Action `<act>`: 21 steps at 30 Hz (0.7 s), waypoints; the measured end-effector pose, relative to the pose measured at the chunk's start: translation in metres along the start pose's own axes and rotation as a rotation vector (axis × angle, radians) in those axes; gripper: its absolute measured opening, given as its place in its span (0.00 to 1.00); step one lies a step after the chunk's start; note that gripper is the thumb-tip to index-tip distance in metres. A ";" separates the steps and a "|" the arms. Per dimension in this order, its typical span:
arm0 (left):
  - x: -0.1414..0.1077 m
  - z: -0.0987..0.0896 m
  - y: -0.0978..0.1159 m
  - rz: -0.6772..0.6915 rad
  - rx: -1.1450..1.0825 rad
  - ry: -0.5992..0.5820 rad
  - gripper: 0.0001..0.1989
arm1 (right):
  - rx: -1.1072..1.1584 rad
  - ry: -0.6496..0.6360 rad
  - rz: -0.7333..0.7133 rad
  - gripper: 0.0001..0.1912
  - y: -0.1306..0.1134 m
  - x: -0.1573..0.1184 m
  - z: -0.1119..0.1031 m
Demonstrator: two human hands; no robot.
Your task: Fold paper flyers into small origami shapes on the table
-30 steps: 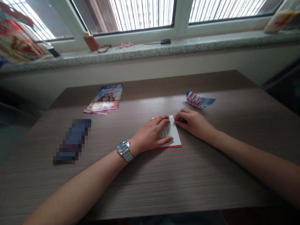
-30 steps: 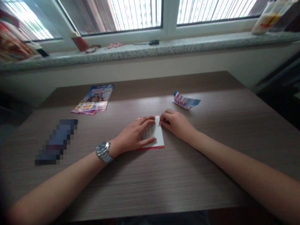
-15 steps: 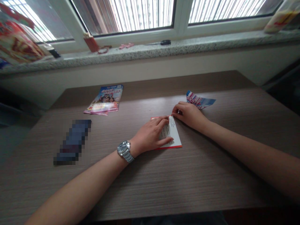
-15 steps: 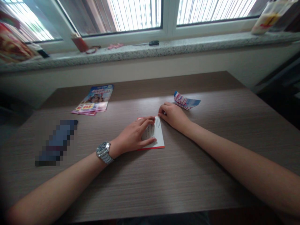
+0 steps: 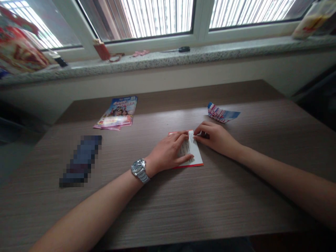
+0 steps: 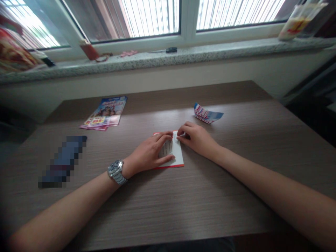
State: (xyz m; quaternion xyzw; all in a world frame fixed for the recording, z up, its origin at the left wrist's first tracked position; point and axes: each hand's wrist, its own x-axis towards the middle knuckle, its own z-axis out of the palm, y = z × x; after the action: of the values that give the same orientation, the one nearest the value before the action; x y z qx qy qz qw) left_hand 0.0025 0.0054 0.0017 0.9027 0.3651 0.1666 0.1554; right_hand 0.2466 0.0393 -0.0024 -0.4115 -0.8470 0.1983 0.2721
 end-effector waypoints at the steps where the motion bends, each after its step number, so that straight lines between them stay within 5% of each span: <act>1: 0.000 0.000 0.000 0.002 -0.002 0.002 0.27 | -0.001 -0.022 -0.008 0.02 -0.002 -0.003 0.000; 21: 0.000 -0.003 0.000 0.046 -0.001 0.032 0.23 | -0.015 0.031 -0.085 0.03 -0.006 -0.024 0.005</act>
State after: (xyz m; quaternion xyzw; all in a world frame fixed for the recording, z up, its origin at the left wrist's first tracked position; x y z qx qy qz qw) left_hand 0.0014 0.0058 0.0048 0.9080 0.3466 0.1846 0.1462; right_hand 0.2528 0.0159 -0.0101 -0.3800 -0.8610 0.1737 0.2900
